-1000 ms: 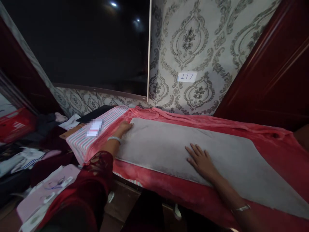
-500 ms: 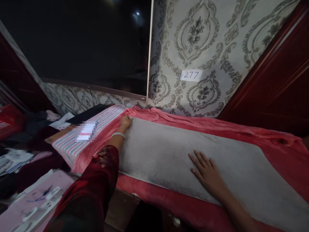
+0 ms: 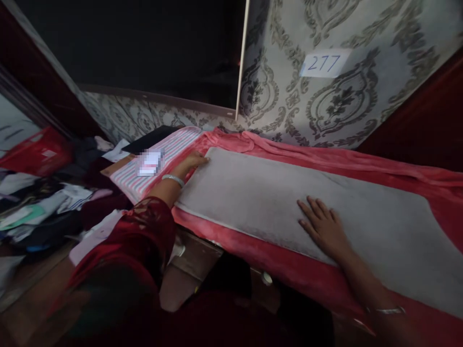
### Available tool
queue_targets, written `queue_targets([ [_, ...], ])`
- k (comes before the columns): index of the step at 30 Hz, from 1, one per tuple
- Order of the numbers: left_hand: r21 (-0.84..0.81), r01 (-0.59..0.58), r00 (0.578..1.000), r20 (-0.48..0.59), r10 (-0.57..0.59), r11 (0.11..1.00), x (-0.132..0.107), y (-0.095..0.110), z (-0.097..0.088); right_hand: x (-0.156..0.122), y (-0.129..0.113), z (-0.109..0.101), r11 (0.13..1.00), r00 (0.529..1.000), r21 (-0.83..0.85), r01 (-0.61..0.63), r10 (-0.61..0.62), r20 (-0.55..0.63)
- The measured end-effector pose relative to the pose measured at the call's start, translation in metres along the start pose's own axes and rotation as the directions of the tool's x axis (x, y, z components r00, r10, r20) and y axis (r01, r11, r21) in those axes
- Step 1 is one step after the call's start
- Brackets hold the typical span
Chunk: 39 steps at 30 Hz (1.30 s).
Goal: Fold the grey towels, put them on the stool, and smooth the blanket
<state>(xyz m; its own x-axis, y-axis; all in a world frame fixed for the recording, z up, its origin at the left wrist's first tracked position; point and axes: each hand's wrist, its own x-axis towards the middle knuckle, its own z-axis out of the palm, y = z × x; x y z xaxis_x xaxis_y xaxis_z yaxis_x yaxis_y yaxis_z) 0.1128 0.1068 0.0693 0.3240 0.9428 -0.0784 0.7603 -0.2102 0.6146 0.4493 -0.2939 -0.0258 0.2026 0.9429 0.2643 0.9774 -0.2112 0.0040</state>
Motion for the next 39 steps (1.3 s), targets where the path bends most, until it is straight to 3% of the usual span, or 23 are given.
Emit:
queue_targets([
  [6, -0.039, 0.013, 0.979, 0.206, -0.005, 0.999, -0.091, -0.040, -0.017, 0.001, 0.003, 0.004, 1.000, 1.000, 0.000, 0.003, -0.003, 0.013],
  [12, -0.037, 0.054, 0.989, 0.143, -0.048, 0.998, -0.133, -0.043, -0.025, 0.004, 0.004, 0.003, 1.000, 0.999, -0.027, -0.006, 0.007, 0.032],
  [15, -0.075, 0.075, 0.988, 0.143, -0.064, 0.994, -0.141, -0.041, -0.024, 0.006, 0.003, 0.003, 0.999, 0.999, -0.029, -0.016, 0.018, 0.042],
  [19, 0.063, 0.031, 0.994, 0.107, -0.038, 0.998, -0.145, -0.042, -0.022, 0.006, 0.002, 0.004, 0.999, 0.999, -0.024, -0.023, 0.024, 0.041],
  [25, 0.214, 0.065, 0.998, 0.004, -0.068, 0.975, -0.143, -0.032, -0.028, 0.014, 0.001, -0.004, 0.999, 0.995, -0.013, -0.043, 0.044, 0.092],
  [26, 0.249, 0.035, 0.999, -0.047, -0.024, 0.968, -0.142, -0.027, -0.027, 0.018, -0.003, -0.007, 0.999, 0.994, -0.005, -0.044, 0.044, 0.100],
  [28, 0.359, -0.122, 0.978, -0.117, 0.174, 0.926, -0.143, -0.014, -0.017, 0.027, -0.019, -0.015, 1.000, 0.995, 0.016, -0.017, 0.016, 0.097],
  [30, 0.480, -0.350, 0.906, -0.047, 0.422, 0.805, -0.145, -0.001, 0.001, 0.035, -0.043, -0.021, 0.998, 0.996, 0.037, 0.044, -0.047, 0.078],
  [32, 0.528, -0.494, 0.847, 0.113, 0.519, 0.691, -0.147, 0.005, 0.023, 0.039, -0.068, -0.024, 0.993, 0.990, 0.061, 0.102, -0.107, 0.089],
  [35, 0.535, -0.495, 0.866, 0.239, 0.439, 0.685, -0.148, 0.001, 0.049, 0.038, -0.094, -0.022, 0.987, 0.978, 0.101, 0.125, -0.140, 0.158],
  [39, 0.536, -0.467, 0.883, 0.253, 0.394, 0.703, -0.143, -0.010, 0.055, 0.035, -0.101, -0.023, 0.982, 0.961, 0.152, 0.110, -0.144, 0.236],
])
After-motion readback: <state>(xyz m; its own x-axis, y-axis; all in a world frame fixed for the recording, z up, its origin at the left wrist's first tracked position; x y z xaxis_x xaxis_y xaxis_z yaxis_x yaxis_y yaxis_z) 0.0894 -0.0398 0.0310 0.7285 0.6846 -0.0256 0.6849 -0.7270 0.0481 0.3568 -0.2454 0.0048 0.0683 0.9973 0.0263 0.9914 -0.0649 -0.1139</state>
